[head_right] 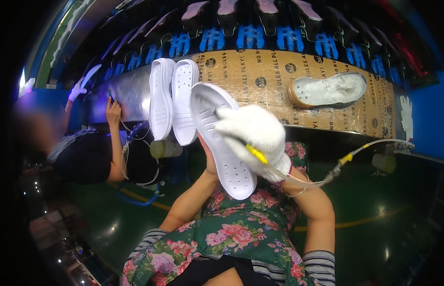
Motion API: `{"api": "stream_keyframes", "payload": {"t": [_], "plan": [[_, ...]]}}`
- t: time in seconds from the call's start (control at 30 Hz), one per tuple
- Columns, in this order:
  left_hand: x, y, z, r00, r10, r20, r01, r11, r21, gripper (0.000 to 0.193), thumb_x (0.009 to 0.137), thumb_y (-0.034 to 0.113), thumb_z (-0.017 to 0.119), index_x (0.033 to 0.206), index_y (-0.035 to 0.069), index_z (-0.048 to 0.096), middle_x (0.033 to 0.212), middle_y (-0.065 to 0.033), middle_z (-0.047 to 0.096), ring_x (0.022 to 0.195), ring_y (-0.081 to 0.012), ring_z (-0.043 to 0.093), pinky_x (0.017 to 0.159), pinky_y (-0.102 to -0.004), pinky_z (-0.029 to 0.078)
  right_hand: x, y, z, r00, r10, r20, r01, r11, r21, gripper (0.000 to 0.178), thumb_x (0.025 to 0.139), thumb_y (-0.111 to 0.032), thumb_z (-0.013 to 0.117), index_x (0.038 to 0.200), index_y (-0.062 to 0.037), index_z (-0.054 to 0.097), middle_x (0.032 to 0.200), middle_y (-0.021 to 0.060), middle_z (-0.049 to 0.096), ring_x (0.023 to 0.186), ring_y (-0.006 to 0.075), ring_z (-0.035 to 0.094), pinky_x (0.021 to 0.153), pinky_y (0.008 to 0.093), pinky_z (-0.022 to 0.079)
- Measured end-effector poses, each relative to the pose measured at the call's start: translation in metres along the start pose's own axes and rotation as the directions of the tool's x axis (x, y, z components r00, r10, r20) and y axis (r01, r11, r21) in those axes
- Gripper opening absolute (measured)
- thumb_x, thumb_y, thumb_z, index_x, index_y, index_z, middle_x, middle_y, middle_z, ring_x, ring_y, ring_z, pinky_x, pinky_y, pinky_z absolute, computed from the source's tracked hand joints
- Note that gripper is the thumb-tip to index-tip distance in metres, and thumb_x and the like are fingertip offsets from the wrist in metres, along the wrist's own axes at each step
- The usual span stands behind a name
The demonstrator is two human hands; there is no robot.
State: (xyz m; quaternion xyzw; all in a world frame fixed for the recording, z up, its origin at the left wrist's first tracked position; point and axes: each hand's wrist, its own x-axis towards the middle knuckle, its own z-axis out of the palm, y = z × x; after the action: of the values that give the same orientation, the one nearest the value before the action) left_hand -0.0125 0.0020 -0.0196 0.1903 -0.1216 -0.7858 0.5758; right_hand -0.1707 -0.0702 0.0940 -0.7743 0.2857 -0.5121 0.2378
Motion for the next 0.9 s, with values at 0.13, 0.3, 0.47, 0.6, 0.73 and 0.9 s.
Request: {"api": "stream_keyframes", "payload": {"t": [0.13,0.3,0.47,0.6,0.73,0.9], "plan": [[-0.002,0.005,-0.011,0.992,-0.051,-0.113,0.062,0.994,0.094,0.109,0.092,0.093,0.011,0.167,0.014,0.026,0.156,-0.0167,0.051,0.145,-0.0319,0.051,0.123,-0.0478,0.041,-0.005,0.001,0.023,0.98,-0.193,0.056,0.197,0.976,-0.088,0.036,0.069,-0.009,0.075,0.105,-0.0095,0.078,0.117,0.0134,0.077,0.099,0.0309,0.076,0.081,0.041,0.059],[0.0,0.019,-0.024,0.999,-0.002,-0.047,0.011,0.982,0.188,0.109,0.093,0.092,0.014,0.167,0.013,0.026,0.162,-0.0156,0.045,0.148,-0.0314,0.048,0.124,-0.0482,0.04,-0.005,-0.004,0.013,0.985,-0.109,0.13,0.083,0.978,0.193,0.032,0.074,-0.007,0.081,0.106,-0.0092,0.079,0.114,0.0122,0.078,0.097,0.0312,0.076,0.083,0.0416,0.06],[0.013,0.034,-0.005,1.0,0.006,-0.031,0.001,0.971,0.238,0.106,0.096,0.09,0.015,0.168,0.013,0.025,0.166,-0.0142,0.041,0.15,-0.0313,0.045,0.124,-0.0493,0.038,-0.009,0.005,0.02,0.973,-0.213,0.09,0.22,0.973,-0.067,0.037,0.07,-0.006,0.076,0.107,-0.0088,0.078,0.116,0.0129,0.078,0.098,0.0329,0.076,0.082,0.0416,0.059],[0.002,0.029,-0.05,1.0,0.005,-0.026,-0.005,1.0,0.024,0.106,0.095,0.091,0.021,0.168,0.014,0.027,0.164,-0.013,0.044,0.146,-0.0329,0.049,0.123,-0.0505,0.04,-0.016,-0.008,0.024,0.977,-0.143,0.159,0.107,0.97,0.219,0.022,0.077,-0.009,0.079,0.099,-0.0106,0.078,0.111,0.0114,0.078,0.094,0.0311,0.075,0.081,0.0409,0.06],[0.022,0.042,-0.021,0.995,0.036,0.098,-0.028,0.996,-0.087,0.112,0.088,0.097,0.024,0.159,0.012,0.038,0.149,-0.0156,0.054,0.134,-0.0318,0.057,0.113,-0.0481,0.048,-0.011,0.003,0.014,0.993,-0.098,0.061,0.096,0.995,0.035,0.029,0.074,-0.007,0.081,0.104,-0.009,0.079,0.114,0.0139,0.078,0.096,0.033,0.076,0.082,0.0415,0.06],[0.029,0.061,0.004,0.972,-0.036,0.234,0.048,0.998,-0.047,0.134,0.067,0.111,0.03,0.133,-0.003,0.056,0.113,-0.0215,0.067,0.1,-0.0314,0.069,0.083,-0.0456,0.059,-0.028,-0.013,0.025,0.975,-0.16,0.153,0.13,0.974,0.187,0.03,0.071,-0.01,0.085,0.101,-0.0096,0.08,0.113,0.0126,0.08,0.096,0.03,0.077,0.082,0.0393,0.059]]}}
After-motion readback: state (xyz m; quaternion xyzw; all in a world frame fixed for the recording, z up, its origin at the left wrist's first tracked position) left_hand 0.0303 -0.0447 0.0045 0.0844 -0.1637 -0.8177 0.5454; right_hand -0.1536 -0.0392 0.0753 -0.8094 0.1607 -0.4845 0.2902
